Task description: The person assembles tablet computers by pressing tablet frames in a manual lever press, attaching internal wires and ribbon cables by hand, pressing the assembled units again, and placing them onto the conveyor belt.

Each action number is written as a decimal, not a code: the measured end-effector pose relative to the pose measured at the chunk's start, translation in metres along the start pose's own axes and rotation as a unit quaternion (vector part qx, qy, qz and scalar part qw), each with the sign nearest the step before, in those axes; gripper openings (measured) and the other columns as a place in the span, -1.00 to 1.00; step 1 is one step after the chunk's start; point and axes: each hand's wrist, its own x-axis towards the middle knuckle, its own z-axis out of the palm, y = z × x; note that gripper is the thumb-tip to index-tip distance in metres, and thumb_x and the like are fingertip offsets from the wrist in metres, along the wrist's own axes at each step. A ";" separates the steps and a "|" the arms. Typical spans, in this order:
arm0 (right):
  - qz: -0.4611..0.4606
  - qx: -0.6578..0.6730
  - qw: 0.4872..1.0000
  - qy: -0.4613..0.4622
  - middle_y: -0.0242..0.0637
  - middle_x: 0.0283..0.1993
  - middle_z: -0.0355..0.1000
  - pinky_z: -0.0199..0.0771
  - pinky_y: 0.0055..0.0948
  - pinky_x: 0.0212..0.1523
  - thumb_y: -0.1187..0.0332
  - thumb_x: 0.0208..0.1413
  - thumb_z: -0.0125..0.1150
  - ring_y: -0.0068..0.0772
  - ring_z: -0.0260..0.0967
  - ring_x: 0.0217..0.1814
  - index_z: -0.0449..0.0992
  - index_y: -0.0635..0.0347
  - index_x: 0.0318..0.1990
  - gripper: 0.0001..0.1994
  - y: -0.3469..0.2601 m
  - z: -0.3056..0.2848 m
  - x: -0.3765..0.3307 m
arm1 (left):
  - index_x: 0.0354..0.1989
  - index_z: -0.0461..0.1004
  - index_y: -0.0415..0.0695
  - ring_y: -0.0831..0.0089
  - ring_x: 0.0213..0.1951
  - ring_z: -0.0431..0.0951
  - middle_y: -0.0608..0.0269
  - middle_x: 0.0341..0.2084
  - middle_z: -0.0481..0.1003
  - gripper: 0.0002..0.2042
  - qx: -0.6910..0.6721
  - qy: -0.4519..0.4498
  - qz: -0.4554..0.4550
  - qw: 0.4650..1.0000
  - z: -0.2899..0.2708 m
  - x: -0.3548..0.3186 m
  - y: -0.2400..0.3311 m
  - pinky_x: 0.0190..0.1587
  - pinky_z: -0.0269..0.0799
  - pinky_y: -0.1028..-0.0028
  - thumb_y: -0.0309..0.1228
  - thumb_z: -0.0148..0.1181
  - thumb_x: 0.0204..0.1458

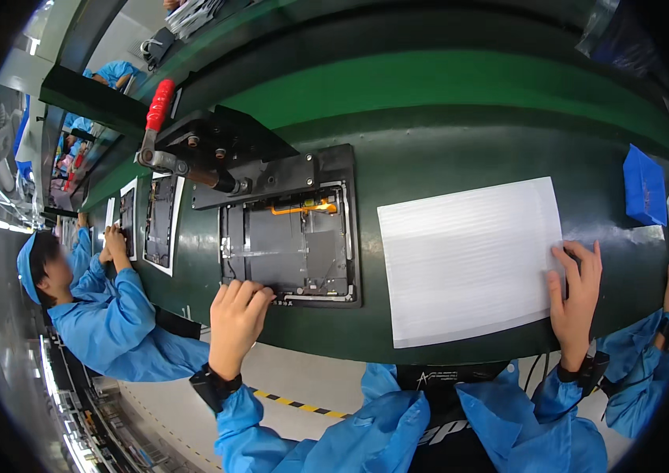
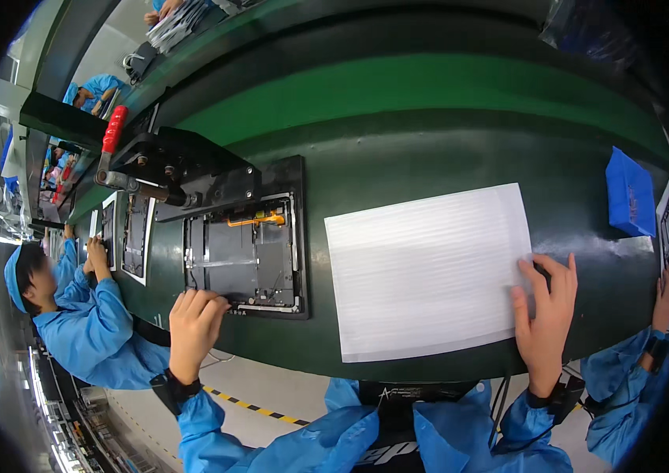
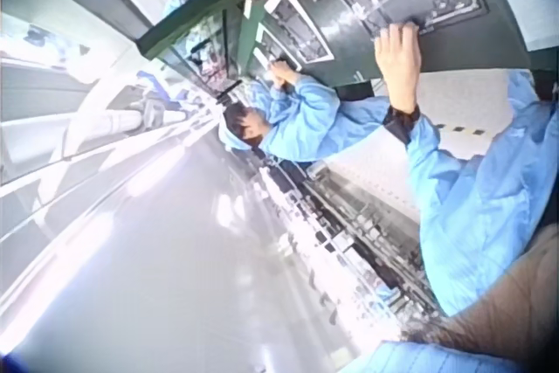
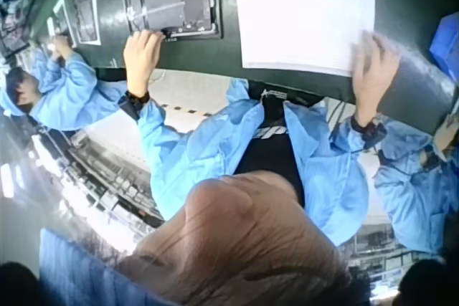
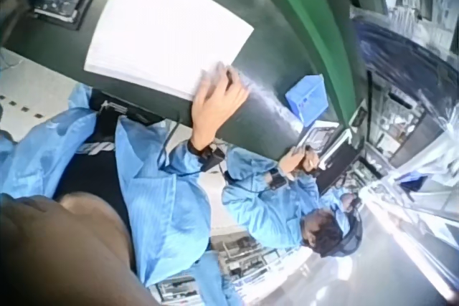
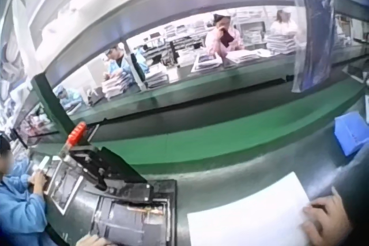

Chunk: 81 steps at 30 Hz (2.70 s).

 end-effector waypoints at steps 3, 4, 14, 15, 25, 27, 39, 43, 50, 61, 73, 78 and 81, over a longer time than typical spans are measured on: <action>0.005 0.005 1.000 0.002 -0.06 0.10 0.41 0.01 0.23 0.51 0.37 0.21 0.20 0.06 0.35 0.18 0.55 0.27 0.01 -0.74 -0.006 0.000 0.000 | -0.25 0.52 -0.16 0.31 -0.31 0.43 0.29 -0.35 0.46 -0.80 0.072 -0.056 0.079 0.993 -0.003 0.004 -0.004 -0.23 0.36 0.32 -0.39 0.35 -0.02; 0.002 0.008 1.000 0.004 -0.05 0.11 0.42 0.06 0.22 0.49 0.38 0.19 0.22 0.07 0.35 0.18 0.55 0.26 0.00 -0.74 -0.008 0.002 0.000 | -0.26 0.51 -0.17 0.30 -0.31 0.43 0.26 -0.36 0.45 -0.78 0.103 -0.052 0.096 0.989 0.000 0.000 -0.006 -0.23 0.36 0.33 -0.37 0.36 -0.02; 0.063 0.524 0.831 -0.178 -0.10 -0.08 0.59 0.51 -0.33 -0.02 0.27 0.30 0.18 -0.26 0.55 -0.21 0.42 0.33 0.25 -0.56 -0.071 -0.012 0.000 | -0.64 0.19 -0.01 0.28 -0.58 0.31 0.28 -0.59 0.29 -0.70 -0.008 0.098 0.217 0.971 -0.007 -0.031 0.064 -0.57 0.13 0.33 -0.44 0.28 -0.39; 0.067 0.596 0.774 -0.203 -0.11 -0.05 0.59 0.51 -0.36 -0.03 0.21 0.37 0.13 -0.32 0.55 -0.22 0.33 0.34 0.35 -0.49 -0.077 -0.012 0.000 | -0.64 0.21 0.08 0.35 -0.58 0.28 0.38 -0.59 0.27 -0.71 -0.031 0.058 0.203 0.977 -0.010 -0.026 0.093 -0.56 0.12 0.35 -0.42 0.32 -0.31; 0.216 0.507 0.834 -0.028 -0.36 -0.22 0.58 0.43 -0.59 -0.17 0.41 0.26 0.29 -0.65 0.46 -0.20 0.40 0.35 0.29 -0.53 -0.006 -0.013 0.023 | -0.40 0.36 0.05 0.45 -0.40 0.42 0.38 -0.47 0.29 -0.82 -0.165 0.067 0.212 0.961 0.046 0.100 0.234 -0.39 0.32 0.47 -0.31 0.29 -0.04; 0.198 0.279 0.934 -0.103 -0.32 -0.39 0.49 0.39 -0.50 -0.33 0.40 0.23 0.32 -0.58 0.38 -0.40 0.42 0.28 0.29 -0.52 -0.002 -0.010 0.036 | -0.38 0.37 0.01 0.41 -0.40 0.44 0.35 -0.47 0.31 -0.80 -0.194 0.033 0.190 0.962 0.053 0.104 0.239 -0.39 0.36 0.45 -0.30 0.32 -0.01; 0.076 0.046 0.995 -0.040 -0.13 -0.31 0.38 0.30 -0.12 -0.09 0.26 0.21 0.27 -0.02 0.34 -0.15 0.47 0.23 -0.35 -0.78 0.004 0.026 0.056 | -0.29 0.42 -0.10 0.32 -0.34 0.45 0.27 -0.42 0.34 -0.78 -0.220 -0.035 0.140 0.965 0.051 0.089 0.237 -0.32 0.39 0.35 -0.30 0.34 0.08; 0.094 0.120 0.986 -0.066 0.11 -0.27 0.46 0.39 0.11 -0.19 0.32 0.34 0.13 0.33 0.43 -0.22 0.32 0.29 -0.16 -0.79 0.009 0.026 0.090 | -0.16 0.52 -0.11 0.34 -0.31 0.45 0.30 -0.37 0.39 -0.74 -0.243 0.016 0.148 0.958 0.055 0.090 0.230 -0.28 0.37 0.36 -0.33 0.39 0.03; 0.030 0.257 0.965 0.037 0.09 -0.29 0.51 0.46 -0.06 -0.14 0.26 0.32 0.18 0.23 0.48 -0.19 0.35 0.26 -0.16 -0.77 0.073 0.101 0.289 | -0.17 0.54 -0.09 0.38 -0.21 0.49 0.31 -0.25 0.48 -0.79 -0.289 0.111 0.171 0.935 0.054 0.075 0.217 -0.15 0.38 0.39 -0.40 0.35 0.03; -0.070 0.063 0.962 0.257 0.08 -0.23 0.42 0.42 0.11 -0.15 0.34 0.09 0.34 0.23 0.41 -0.17 0.46 0.30 -0.23 -0.76 0.092 0.104 0.294 | -0.19 0.54 -0.15 0.04 -0.17 0.47 0.07 -0.23 0.48 -0.88 -0.334 0.035 0.060 0.940 0.062 0.067 0.208 -0.13 0.36 0.18 -0.47 0.26 0.12; 0.179 -0.103 0.961 0.181 -0.08 -0.39 0.49 0.44 0.04 -0.26 0.23 0.15 0.35 0.11 0.50 -0.28 0.44 0.18 -0.24 -0.74 0.153 -0.093 0.080 | -0.19 0.51 -0.09 0.10 -0.20 0.45 0.13 -0.27 0.45 -0.89 -0.292 0.024 0.071 0.954 0.061 0.072 0.208 -0.13 0.29 0.17 -0.39 0.24 0.15; 0.188 -0.190 0.964 0.006 -0.06 -0.38 0.58 0.55 -0.04 -0.19 0.08 0.05 0.40 0.07 0.58 -0.24 0.60 0.15 -0.28 -0.69 0.242 -0.095 0.088 | -0.19 0.51 -0.10 0.09 -0.19 0.46 0.11 -0.27 0.46 -0.89 -0.297 0.026 0.072 0.952 0.061 0.069 0.208 -0.11 0.30 0.17 -0.42 0.24 0.14; 0.185 -0.227 0.950 -0.112 -0.08 -0.37 0.62 0.60 -0.10 -0.16 -0.01 -0.08 0.46 0.03 0.61 -0.25 0.72 0.08 -0.37 -0.66 0.252 -0.074 0.103 | -0.19 0.51 -0.11 0.08 -0.20 0.46 0.10 -0.28 0.47 -0.89 -0.309 0.018 0.058 0.949 0.065 0.068 0.207 -0.10 0.30 0.17 -0.43 0.24 0.14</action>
